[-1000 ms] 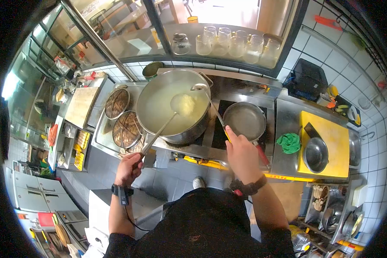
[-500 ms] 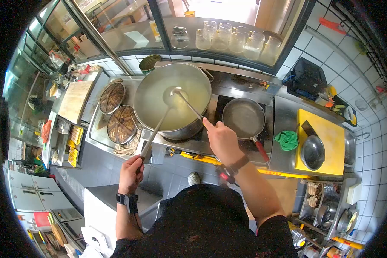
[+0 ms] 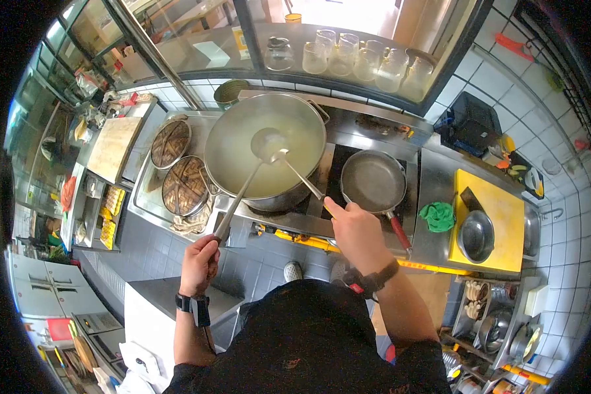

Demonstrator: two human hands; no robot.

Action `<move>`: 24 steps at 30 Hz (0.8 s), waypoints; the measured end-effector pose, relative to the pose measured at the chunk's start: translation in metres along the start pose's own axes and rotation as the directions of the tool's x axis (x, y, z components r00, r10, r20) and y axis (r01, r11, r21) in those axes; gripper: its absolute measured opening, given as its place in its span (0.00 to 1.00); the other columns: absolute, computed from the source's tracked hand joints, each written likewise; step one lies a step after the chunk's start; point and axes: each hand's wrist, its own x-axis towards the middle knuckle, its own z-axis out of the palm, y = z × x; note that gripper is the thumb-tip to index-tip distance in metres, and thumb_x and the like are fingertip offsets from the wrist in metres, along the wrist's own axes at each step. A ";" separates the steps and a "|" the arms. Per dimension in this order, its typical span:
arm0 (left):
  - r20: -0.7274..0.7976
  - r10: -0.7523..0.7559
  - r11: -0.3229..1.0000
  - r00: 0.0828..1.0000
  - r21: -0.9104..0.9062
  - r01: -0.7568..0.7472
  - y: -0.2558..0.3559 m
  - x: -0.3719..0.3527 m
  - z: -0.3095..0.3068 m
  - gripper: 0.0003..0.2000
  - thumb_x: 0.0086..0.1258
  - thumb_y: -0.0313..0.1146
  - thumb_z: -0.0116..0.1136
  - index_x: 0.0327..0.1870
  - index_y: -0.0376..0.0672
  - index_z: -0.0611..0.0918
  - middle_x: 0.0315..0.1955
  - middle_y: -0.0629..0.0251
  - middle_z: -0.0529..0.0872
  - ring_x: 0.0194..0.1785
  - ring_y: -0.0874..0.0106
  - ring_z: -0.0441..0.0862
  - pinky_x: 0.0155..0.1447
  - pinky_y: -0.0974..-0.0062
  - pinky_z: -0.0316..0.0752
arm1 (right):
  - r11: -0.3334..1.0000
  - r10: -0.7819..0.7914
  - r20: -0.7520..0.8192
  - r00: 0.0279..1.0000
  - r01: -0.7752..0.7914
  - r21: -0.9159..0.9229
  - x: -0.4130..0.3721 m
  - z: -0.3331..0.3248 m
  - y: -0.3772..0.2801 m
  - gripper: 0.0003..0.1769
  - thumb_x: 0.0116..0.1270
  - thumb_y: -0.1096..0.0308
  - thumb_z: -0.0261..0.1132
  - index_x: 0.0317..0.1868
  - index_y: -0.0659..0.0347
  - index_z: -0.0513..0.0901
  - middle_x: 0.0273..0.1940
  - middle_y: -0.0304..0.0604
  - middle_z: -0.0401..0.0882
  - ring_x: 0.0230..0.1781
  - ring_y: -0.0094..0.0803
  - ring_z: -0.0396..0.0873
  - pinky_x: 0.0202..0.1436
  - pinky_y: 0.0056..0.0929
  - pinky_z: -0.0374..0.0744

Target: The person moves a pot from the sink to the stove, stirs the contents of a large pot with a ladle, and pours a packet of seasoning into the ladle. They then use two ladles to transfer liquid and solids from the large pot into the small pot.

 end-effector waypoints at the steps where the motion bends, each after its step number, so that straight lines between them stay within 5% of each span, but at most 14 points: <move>1: 0.000 -0.005 1.000 1.000 0.005 0.005 0.000 0.001 0.001 0.12 0.78 0.34 0.57 0.55 0.35 0.82 0.22 0.74 0.78 0.14 0.85 0.65 0.17 0.84 0.57 | 1.000 -0.007 0.010 1.000 0.007 -0.010 0.000 0.003 0.001 0.24 0.67 0.69 0.65 0.65 0.50 0.81 0.32 0.47 0.79 0.29 0.47 0.83 0.33 0.44 0.82; 15: -0.014 0.069 0.988 0.998 0.140 -0.067 -0.003 0.000 0.005 0.14 0.77 0.33 0.57 0.56 0.34 0.82 0.21 0.75 0.77 0.14 0.85 0.65 0.17 0.83 0.58 | 0.997 -0.054 -0.121 0.991 0.048 -0.052 0.051 0.046 -0.003 0.23 0.67 0.70 0.65 0.64 0.49 0.82 0.31 0.46 0.78 0.29 0.45 0.83 0.33 0.41 0.82; 20: -0.050 0.077 0.982 0.996 0.174 -0.067 -0.008 0.002 0.002 0.15 0.76 0.32 0.60 0.59 0.37 0.84 0.23 0.75 0.79 0.18 0.88 0.67 0.20 0.86 0.59 | 0.998 -0.024 -0.036 0.999 0.022 -0.058 0.042 0.043 -0.003 0.27 0.64 0.75 0.61 0.65 0.53 0.81 0.33 0.48 0.79 0.32 0.45 0.83 0.35 0.41 0.82; 23: -0.060 0.134 0.944 0.989 0.313 -0.109 -0.015 0.007 0.001 0.15 0.75 0.32 0.62 0.58 0.36 0.84 0.26 0.75 0.82 0.23 0.84 0.74 0.26 0.83 0.69 | 0.998 -0.022 -0.006 1.000 0.022 -0.051 0.030 0.030 0.001 0.26 0.65 0.74 0.61 0.64 0.53 0.81 0.34 0.48 0.80 0.32 0.46 0.84 0.34 0.42 0.82; 24: -0.041 0.298 0.877 0.954 0.405 -0.257 -0.021 0.012 0.001 0.16 0.74 0.31 0.62 0.59 0.34 0.83 0.27 0.71 0.84 0.27 0.80 0.78 0.31 0.80 0.74 | 0.999 -0.017 -0.009 1.000 0.017 -0.051 0.026 0.026 0.002 0.26 0.65 0.74 0.61 0.64 0.53 0.81 0.34 0.48 0.80 0.32 0.46 0.84 0.34 0.42 0.82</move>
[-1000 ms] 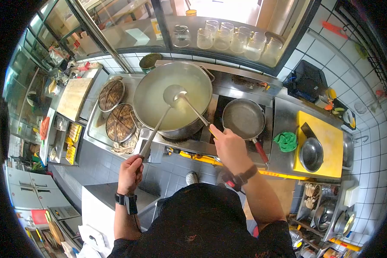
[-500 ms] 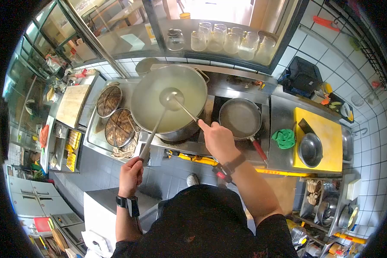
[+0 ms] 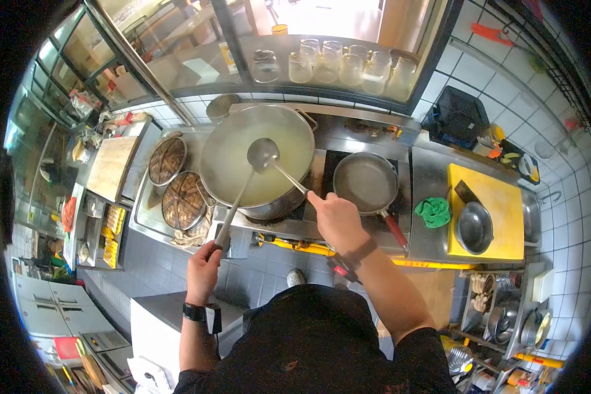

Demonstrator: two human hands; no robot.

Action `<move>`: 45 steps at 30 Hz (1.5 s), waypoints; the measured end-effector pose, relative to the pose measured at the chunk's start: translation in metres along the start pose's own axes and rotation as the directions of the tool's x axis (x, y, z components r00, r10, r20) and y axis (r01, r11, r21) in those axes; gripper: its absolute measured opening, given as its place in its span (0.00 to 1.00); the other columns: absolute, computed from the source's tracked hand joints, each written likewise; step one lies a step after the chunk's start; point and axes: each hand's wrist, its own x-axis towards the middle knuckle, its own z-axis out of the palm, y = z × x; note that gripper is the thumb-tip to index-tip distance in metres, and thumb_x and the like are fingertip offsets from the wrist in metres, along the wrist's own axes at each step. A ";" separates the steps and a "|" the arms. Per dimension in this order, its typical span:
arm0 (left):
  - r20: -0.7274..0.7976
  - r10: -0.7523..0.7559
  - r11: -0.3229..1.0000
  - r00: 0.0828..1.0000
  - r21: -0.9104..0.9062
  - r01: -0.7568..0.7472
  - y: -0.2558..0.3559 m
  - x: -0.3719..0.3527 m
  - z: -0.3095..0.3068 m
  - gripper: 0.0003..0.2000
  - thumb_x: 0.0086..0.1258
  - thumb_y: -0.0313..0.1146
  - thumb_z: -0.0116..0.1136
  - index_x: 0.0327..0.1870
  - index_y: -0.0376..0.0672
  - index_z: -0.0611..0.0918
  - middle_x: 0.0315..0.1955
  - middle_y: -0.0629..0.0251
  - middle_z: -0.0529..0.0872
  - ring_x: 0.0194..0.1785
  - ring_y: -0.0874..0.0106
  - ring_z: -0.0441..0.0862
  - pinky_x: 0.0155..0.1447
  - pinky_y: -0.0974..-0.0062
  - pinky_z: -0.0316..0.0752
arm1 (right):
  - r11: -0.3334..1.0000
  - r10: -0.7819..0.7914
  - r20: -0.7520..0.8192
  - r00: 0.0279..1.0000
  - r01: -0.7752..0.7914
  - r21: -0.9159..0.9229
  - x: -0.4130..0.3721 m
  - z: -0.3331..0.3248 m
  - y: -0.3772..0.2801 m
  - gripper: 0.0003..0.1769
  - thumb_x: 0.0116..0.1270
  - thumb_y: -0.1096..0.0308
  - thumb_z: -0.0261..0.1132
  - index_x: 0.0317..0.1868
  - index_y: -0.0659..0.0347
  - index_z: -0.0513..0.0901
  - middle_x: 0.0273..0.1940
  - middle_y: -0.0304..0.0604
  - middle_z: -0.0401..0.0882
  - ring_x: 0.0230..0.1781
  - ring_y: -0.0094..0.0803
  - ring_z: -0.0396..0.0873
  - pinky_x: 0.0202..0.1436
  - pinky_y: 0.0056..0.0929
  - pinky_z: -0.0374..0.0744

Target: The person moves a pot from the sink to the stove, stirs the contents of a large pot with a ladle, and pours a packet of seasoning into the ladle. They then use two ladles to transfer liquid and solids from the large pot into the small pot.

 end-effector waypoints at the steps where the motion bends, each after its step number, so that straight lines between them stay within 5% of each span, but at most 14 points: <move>1: -0.034 0.166 0.982 0.986 0.092 -0.162 -0.004 0.002 0.002 0.16 0.74 0.30 0.63 0.59 0.33 0.83 0.29 0.68 0.85 0.31 0.76 0.81 0.37 0.76 0.78 | 1.000 0.007 0.012 1.000 -0.007 0.001 -0.004 -0.004 0.002 0.25 0.66 0.74 0.61 0.64 0.53 0.81 0.33 0.48 0.80 0.32 0.46 0.83 0.34 0.42 0.82; 5: -0.054 0.250 0.935 0.967 0.275 -0.226 0.007 0.010 0.003 0.16 0.72 0.27 0.62 0.58 0.32 0.82 0.33 0.57 0.88 0.39 0.64 0.86 0.47 0.68 0.81 | 0.998 0.061 -0.038 0.997 -0.060 0.006 -0.021 -0.017 0.008 0.24 0.65 0.70 0.68 0.63 0.50 0.82 0.31 0.45 0.78 0.29 0.44 0.82 0.34 0.42 0.82; 8: -0.004 0.473 0.697 0.881 0.614 -0.371 0.027 0.028 -0.005 0.17 0.70 0.27 0.60 0.59 0.38 0.81 0.40 0.48 0.88 0.42 0.48 0.86 0.46 0.57 0.81 | 0.993 0.103 -0.064 0.993 -0.100 0.059 -0.033 -0.024 0.012 0.23 0.68 0.69 0.64 0.64 0.50 0.81 0.32 0.47 0.79 0.29 0.46 0.82 0.33 0.44 0.81; 12: 0.073 0.499 0.508 0.864 0.782 -0.360 0.041 0.065 -0.021 0.19 0.70 0.30 0.59 0.62 0.43 0.80 0.36 0.49 0.86 0.39 0.48 0.85 0.42 0.52 0.80 | 0.990 0.124 -0.114 0.986 -0.114 0.084 -0.041 -0.027 0.017 0.24 0.67 0.69 0.66 0.64 0.50 0.81 0.32 0.47 0.78 0.29 0.46 0.82 0.33 0.44 0.81; 15: 0.194 0.511 0.251 0.838 0.899 -0.360 0.058 0.092 -0.025 0.19 0.71 0.33 0.58 0.62 0.44 0.77 0.36 0.51 0.85 0.37 0.49 0.86 0.39 0.51 0.80 | 0.985 0.138 -0.134 0.981 -0.122 0.121 -0.044 -0.027 0.020 0.24 0.67 0.68 0.66 0.65 0.49 0.82 0.32 0.46 0.78 0.29 0.47 0.82 0.33 0.44 0.81; 22: 0.336 0.346 0.007 0.876 0.933 -0.360 0.070 0.136 -0.013 0.15 0.66 0.27 0.57 0.53 0.37 0.77 0.36 0.50 0.86 0.37 0.52 0.89 0.40 0.58 0.84 | 0.981 0.146 -0.188 0.971 -0.117 0.157 -0.055 -0.024 0.028 0.24 0.68 0.67 0.67 0.65 0.50 0.81 0.31 0.46 0.77 0.29 0.46 0.82 0.34 0.44 0.81; 26: 0.393 0.333 -0.052 0.857 0.915 -0.400 0.068 0.148 -0.004 0.19 0.68 0.31 0.61 0.59 0.37 0.78 0.39 0.49 0.86 0.42 0.53 0.89 0.44 0.59 0.84 | 0.977 0.152 -0.193 0.969 -0.117 0.178 -0.057 -0.025 0.029 0.24 0.68 0.67 0.67 0.65 0.51 0.81 0.32 0.47 0.78 0.30 0.48 0.82 0.35 0.44 0.81; 28: 0.478 0.407 -0.138 0.778 0.875 -0.464 0.070 0.152 0.000 0.10 0.65 0.26 0.58 0.47 0.37 0.83 0.32 0.53 0.88 0.37 0.56 0.90 0.39 0.61 0.85 | 0.975 0.155 -0.180 0.971 -0.122 0.184 -0.050 -0.024 0.029 0.24 0.68 0.68 0.66 0.65 0.52 0.81 0.33 0.48 0.78 0.31 0.48 0.82 0.36 0.45 0.82; 35: 0.572 0.225 -0.090 0.788 0.818 -0.568 0.121 0.143 -0.019 0.05 0.60 0.30 0.61 0.31 0.40 0.87 0.30 0.50 0.88 0.37 0.50 0.88 0.43 0.53 0.83 | 0.970 0.159 -0.139 0.977 -0.128 0.205 -0.013 -0.024 0.023 0.22 0.67 0.72 0.64 0.61 0.57 0.81 0.36 0.53 0.81 0.35 0.52 0.83 0.40 0.48 0.82; 40: 0.517 0.035 0.098 0.856 0.850 -0.517 0.167 0.132 -0.043 0.09 0.62 0.35 0.63 0.37 0.41 0.89 0.32 0.48 0.87 0.38 0.50 0.87 0.46 0.52 0.81 | 0.965 0.150 -0.155 0.976 -0.111 0.236 -0.013 -0.020 0.020 0.21 0.67 0.71 0.64 0.61 0.57 0.81 0.37 0.54 0.81 0.36 0.53 0.83 0.41 0.48 0.82; 45: 0.562 -0.179 0.295 0.807 0.814 -0.501 0.188 0.136 -0.052 0.12 0.64 0.36 0.64 0.46 0.44 0.90 0.32 0.52 0.88 0.37 0.57 0.86 0.45 0.60 0.80 | 0.963 0.164 -0.153 0.975 -0.124 0.240 -0.021 -0.019 0.021 0.21 0.67 0.70 0.65 0.62 0.57 0.80 0.37 0.54 0.81 0.37 0.53 0.83 0.41 0.48 0.82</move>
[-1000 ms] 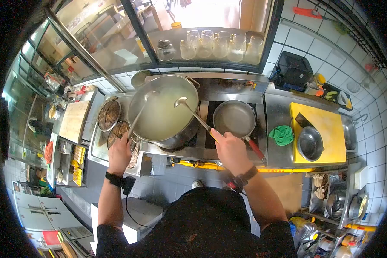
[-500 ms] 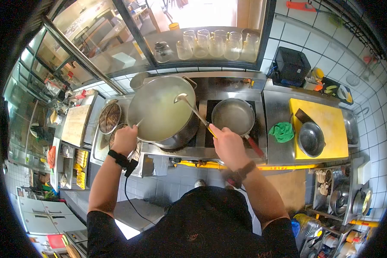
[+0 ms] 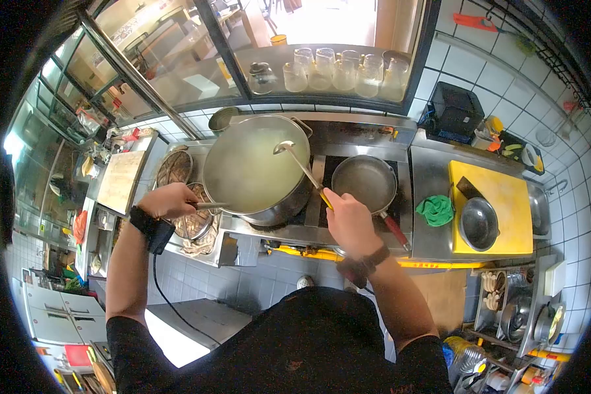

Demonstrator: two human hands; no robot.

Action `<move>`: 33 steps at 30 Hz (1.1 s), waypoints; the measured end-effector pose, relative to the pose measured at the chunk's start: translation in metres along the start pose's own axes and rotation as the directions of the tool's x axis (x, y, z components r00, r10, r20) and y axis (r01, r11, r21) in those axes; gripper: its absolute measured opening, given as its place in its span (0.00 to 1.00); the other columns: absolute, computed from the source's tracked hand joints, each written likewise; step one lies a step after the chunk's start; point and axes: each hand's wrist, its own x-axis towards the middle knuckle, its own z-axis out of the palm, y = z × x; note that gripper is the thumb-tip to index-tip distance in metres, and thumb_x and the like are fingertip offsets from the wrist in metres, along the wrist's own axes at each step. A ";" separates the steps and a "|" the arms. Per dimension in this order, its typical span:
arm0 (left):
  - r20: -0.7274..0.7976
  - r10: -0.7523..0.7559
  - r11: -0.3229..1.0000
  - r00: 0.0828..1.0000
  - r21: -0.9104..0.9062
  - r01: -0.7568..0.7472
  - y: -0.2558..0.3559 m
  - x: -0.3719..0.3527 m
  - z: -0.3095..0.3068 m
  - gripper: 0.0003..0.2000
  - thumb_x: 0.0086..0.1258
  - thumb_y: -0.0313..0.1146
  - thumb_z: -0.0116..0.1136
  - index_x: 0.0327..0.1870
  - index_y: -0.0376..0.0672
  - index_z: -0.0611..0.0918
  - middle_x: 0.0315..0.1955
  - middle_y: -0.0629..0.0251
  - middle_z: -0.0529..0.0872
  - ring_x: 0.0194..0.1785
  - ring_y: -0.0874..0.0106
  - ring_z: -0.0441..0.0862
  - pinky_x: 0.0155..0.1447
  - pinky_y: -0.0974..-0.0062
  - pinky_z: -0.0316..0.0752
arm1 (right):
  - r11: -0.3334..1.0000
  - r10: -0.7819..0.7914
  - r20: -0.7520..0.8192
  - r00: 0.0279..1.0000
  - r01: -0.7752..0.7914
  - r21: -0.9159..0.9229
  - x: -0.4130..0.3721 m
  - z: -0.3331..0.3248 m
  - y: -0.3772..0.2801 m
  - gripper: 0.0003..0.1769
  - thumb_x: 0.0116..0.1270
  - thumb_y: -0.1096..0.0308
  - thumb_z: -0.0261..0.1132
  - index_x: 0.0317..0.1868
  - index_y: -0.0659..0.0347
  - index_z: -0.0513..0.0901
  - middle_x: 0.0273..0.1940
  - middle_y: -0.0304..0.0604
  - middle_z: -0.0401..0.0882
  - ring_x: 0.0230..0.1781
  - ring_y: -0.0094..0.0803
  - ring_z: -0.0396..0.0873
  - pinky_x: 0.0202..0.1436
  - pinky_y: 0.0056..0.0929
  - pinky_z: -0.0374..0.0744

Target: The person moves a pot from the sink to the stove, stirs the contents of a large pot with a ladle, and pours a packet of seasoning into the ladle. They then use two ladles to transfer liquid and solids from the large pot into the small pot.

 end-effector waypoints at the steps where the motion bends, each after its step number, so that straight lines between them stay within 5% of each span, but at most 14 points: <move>1: 0.030 0.024 0.998 0.999 -0.062 -0.022 -0.003 0.004 0.003 0.13 0.65 0.37 0.65 0.46 0.43 0.90 0.30 0.54 0.88 0.34 0.62 0.86 0.42 0.63 0.80 | 1.000 -0.002 -0.005 1.000 0.002 0.003 -0.001 -0.003 -0.001 0.22 0.67 0.70 0.65 0.62 0.57 0.80 0.37 0.53 0.81 0.37 0.53 0.83 0.41 0.48 0.82; 5: 0.117 0.028 0.916 0.993 -0.401 0.021 -0.007 0.018 0.028 0.14 0.69 0.37 0.65 0.48 0.38 0.90 0.24 0.63 0.85 0.27 0.74 0.81 0.33 0.72 0.75 | 1.000 0.001 -0.030 1.000 -0.001 -0.003 -0.002 -0.008 -0.002 0.23 0.67 0.69 0.66 0.63 0.56 0.80 0.37 0.53 0.81 0.37 0.53 0.83 0.41 0.48 0.82; 7: 0.135 0.008 0.643 0.991 -0.760 0.098 -0.010 0.030 0.063 0.14 0.73 0.35 0.64 0.51 0.35 0.88 0.22 0.69 0.81 0.23 0.81 0.76 0.26 0.80 0.67 | 1.000 0.011 -0.031 0.999 -0.012 -0.005 -0.002 -0.011 -0.003 0.23 0.67 0.69 0.67 0.63 0.56 0.80 0.37 0.53 0.81 0.37 0.53 0.83 0.42 0.48 0.82; 9: 0.119 -0.023 0.448 0.993 -0.886 0.116 -0.025 0.047 0.111 0.13 0.74 0.34 0.61 0.54 0.40 0.87 0.20 0.73 0.78 0.18 0.83 0.70 0.20 0.81 0.60 | 1.000 0.024 -0.034 0.999 -0.024 -0.008 -0.002 -0.013 -0.002 0.24 0.67 0.69 0.67 0.64 0.56 0.80 0.37 0.53 0.81 0.37 0.53 0.83 0.42 0.48 0.82; 11: 0.158 -0.062 0.328 0.985 -0.929 0.170 -0.003 0.027 0.115 0.13 0.75 0.35 0.61 0.56 0.42 0.85 0.21 0.74 0.77 0.16 0.84 0.65 0.18 0.83 0.56 | 1.000 0.014 -0.060 0.998 -0.013 0.019 -0.003 -0.013 0.000 0.23 0.67 0.69 0.67 0.64 0.56 0.80 0.37 0.53 0.81 0.37 0.53 0.83 0.42 0.47 0.82; 13: 0.118 -0.110 0.005 0.987 -0.993 0.120 0.000 0.015 0.134 0.13 0.76 0.35 0.60 0.57 0.42 0.84 0.22 0.73 0.77 0.15 0.84 0.61 0.18 0.82 0.54 | 1.000 0.015 -0.056 0.998 -0.014 0.024 -0.003 -0.013 0.002 0.24 0.67 0.69 0.66 0.64 0.56 0.80 0.37 0.53 0.81 0.37 0.53 0.82 0.43 0.47 0.81; 17: 0.044 -0.171 -0.254 0.984 -0.967 -0.001 0.013 -0.005 0.168 0.17 0.77 0.36 0.59 0.62 0.40 0.79 0.23 0.72 0.78 0.16 0.84 0.62 0.18 0.83 0.55 | 0.999 0.035 -0.055 0.998 -0.033 0.031 -0.002 -0.010 0.003 0.24 0.68 0.68 0.66 0.65 0.55 0.80 0.37 0.53 0.81 0.38 0.53 0.82 0.44 0.47 0.81; 27: 0.030 -0.313 -0.376 0.949 -0.922 -0.095 0.039 -0.040 0.200 0.19 0.76 0.33 0.58 0.65 0.38 0.78 0.23 0.72 0.77 0.16 0.84 0.62 0.19 0.84 0.55 | 1.000 -0.022 -0.045 0.999 0.023 0.018 0.001 -0.003 0.003 0.24 0.68 0.68 0.66 0.65 0.53 0.80 0.37 0.52 0.81 0.37 0.53 0.82 0.43 0.48 0.81; 33: -0.017 -0.364 -0.334 0.931 -0.931 -0.147 0.047 -0.043 0.223 0.19 0.77 0.32 0.58 0.66 0.38 0.79 0.23 0.73 0.78 0.15 0.84 0.64 0.18 0.84 0.56 | 0.999 0.007 0.060 0.998 -0.008 0.032 0.003 0.020 -0.010 0.25 0.66 0.70 0.69 0.64 0.54 0.81 0.37 0.51 0.81 0.37 0.52 0.82 0.42 0.46 0.81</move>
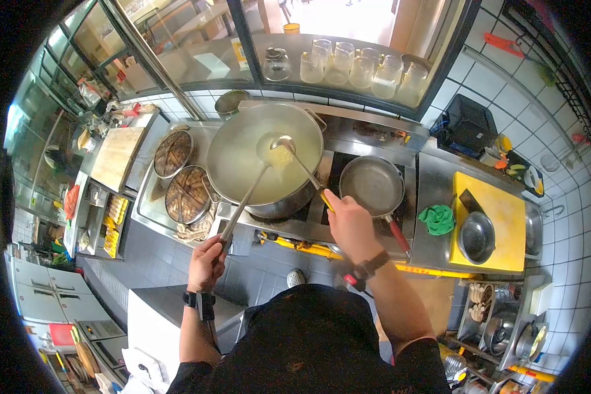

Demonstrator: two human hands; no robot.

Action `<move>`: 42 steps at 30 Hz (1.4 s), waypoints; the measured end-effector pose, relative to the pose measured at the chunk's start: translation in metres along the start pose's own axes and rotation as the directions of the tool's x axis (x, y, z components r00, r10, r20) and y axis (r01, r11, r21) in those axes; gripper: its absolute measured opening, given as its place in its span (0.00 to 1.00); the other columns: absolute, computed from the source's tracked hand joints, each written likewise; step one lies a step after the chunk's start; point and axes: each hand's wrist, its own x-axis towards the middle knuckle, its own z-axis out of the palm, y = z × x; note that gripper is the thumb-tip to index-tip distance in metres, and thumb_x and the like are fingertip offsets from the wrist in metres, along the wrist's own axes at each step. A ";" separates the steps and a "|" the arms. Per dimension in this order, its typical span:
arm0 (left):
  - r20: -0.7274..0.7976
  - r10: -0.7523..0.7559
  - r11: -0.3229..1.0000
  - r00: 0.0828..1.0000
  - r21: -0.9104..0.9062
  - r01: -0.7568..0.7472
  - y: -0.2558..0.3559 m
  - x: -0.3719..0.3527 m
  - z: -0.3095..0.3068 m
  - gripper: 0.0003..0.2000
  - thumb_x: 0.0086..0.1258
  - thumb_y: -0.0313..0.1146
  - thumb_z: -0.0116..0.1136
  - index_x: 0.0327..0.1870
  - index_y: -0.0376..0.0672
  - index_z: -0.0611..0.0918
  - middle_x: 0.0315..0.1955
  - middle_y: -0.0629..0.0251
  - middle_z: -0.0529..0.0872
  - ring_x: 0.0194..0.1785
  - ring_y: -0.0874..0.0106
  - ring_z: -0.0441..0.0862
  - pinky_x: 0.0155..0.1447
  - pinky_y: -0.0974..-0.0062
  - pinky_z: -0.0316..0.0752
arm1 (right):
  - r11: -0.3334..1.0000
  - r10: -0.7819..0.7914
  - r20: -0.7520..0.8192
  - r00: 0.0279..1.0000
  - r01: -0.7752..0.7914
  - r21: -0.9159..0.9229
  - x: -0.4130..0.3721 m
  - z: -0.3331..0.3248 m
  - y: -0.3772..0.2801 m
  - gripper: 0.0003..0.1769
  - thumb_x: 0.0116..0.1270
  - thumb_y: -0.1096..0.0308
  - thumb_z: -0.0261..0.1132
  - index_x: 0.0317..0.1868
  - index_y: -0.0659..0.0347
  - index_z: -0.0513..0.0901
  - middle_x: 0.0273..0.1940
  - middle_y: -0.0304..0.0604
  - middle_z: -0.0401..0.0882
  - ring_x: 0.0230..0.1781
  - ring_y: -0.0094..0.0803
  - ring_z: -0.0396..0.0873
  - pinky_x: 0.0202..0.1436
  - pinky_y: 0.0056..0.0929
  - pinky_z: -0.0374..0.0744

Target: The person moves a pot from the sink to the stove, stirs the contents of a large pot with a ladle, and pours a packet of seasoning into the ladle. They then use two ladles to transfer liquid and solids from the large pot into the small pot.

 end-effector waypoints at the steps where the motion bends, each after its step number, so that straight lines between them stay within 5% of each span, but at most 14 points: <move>1: -0.005 0.007 1.000 1.000 0.009 -0.007 -0.003 0.000 0.001 0.19 0.77 0.32 0.58 0.66 0.38 0.79 0.23 0.73 0.78 0.15 0.84 0.63 0.18 0.84 0.56 | 0.998 -0.044 -0.018 0.999 0.043 -0.034 0.001 0.008 0.001 0.24 0.67 0.69 0.67 0.64 0.53 0.80 0.37 0.50 0.81 0.36 0.51 0.82 0.40 0.46 0.82; 12: -0.010 0.179 0.958 0.984 0.231 -0.172 -0.024 0.003 -0.001 0.19 0.76 0.27 0.59 0.66 0.38 0.80 0.29 0.75 0.81 0.22 0.88 0.68 0.23 0.86 0.61 | 0.991 -0.092 -0.027 0.995 0.089 -0.098 0.003 0.025 -0.002 0.24 0.67 0.71 0.67 0.64 0.53 0.80 0.36 0.49 0.80 0.35 0.50 0.83 0.39 0.45 0.83; 20: 0.022 0.353 0.823 0.935 0.467 -0.322 -0.030 0.006 -0.005 0.20 0.75 0.26 0.61 0.67 0.35 0.79 0.42 0.70 0.87 0.42 0.82 0.80 0.47 0.81 0.77 | 0.990 -0.052 0.025 0.998 0.055 -0.133 -0.029 -0.011 0.000 0.26 0.64 0.71 0.69 0.64 0.53 0.81 0.36 0.50 0.80 0.35 0.51 0.82 0.38 0.45 0.81; 30: 0.051 0.458 0.664 0.888 0.644 -0.379 -0.025 0.004 -0.001 0.21 0.70 0.24 0.65 0.65 0.36 0.81 0.38 0.65 0.88 0.41 0.80 0.81 0.48 0.79 0.77 | 0.994 -0.073 -0.102 0.992 0.064 -0.084 -0.002 0.015 -0.002 0.24 0.66 0.69 0.67 0.63 0.53 0.81 0.35 0.49 0.80 0.34 0.50 0.82 0.37 0.46 0.81; 36: 0.066 0.487 0.650 0.871 0.639 -0.412 -0.025 0.003 0.000 0.20 0.71 0.24 0.64 0.64 0.36 0.81 0.38 0.63 0.89 0.41 0.78 0.82 0.49 0.78 0.78 | 0.994 -0.018 0.026 0.999 0.020 -0.103 -0.022 0.005 0.005 0.23 0.66 0.70 0.67 0.63 0.53 0.82 0.35 0.50 0.81 0.33 0.52 0.83 0.37 0.46 0.82; 39: 0.148 0.626 0.465 0.765 0.717 -0.520 -0.018 0.007 0.005 0.19 0.70 0.23 0.63 0.63 0.36 0.82 0.36 0.56 0.89 0.38 0.68 0.86 0.46 0.72 0.80 | 0.996 -0.015 -0.007 1.000 0.014 -0.093 -0.029 -0.012 0.002 0.20 0.68 0.69 0.65 0.61 0.55 0.83 0.35 0.50 0.81 0.33 0.51 0.83 0.36 0.47 0.81; 41: 0.241 0.707 0.176 0.665 0.851 -0.495 -0.007 0.010 0.009 0.20 0.68 0.23 0.62 0.62 0.37 0.81 0.33 0.47 0.87 0.35 0.53 0.85 0.43 0.61 0.80 | 0.995 0.012 -0.018 1.000 -0.014 -0.095 -0.034 -0.020 0.001 0.20 0.68 0.69 0.65 0.61 0.54 0.83 0.36 0.50 0.81 0.33 0.51 0.83 0.37 0.47 0.82; 42: 0.248 0.707 0.171 0.663 0.849 -0.500 -0.002 0.013 0.010 0.20 0.68 0.23 0.62 0.62 0.37 0.81 0.33 0.47 0.87 0.35 0.53 0.85 0.43 0.61 0.80 | 0.998 0.024 -0.033 0.999 -0.026 -0.064 -0.036 -0.023 0.001 0.21 0.68 0.69 0.66 0.61 0.54 0.82 0.36 0.51 0.82 0.34 0.52 0.83 0.38 0.47 0.82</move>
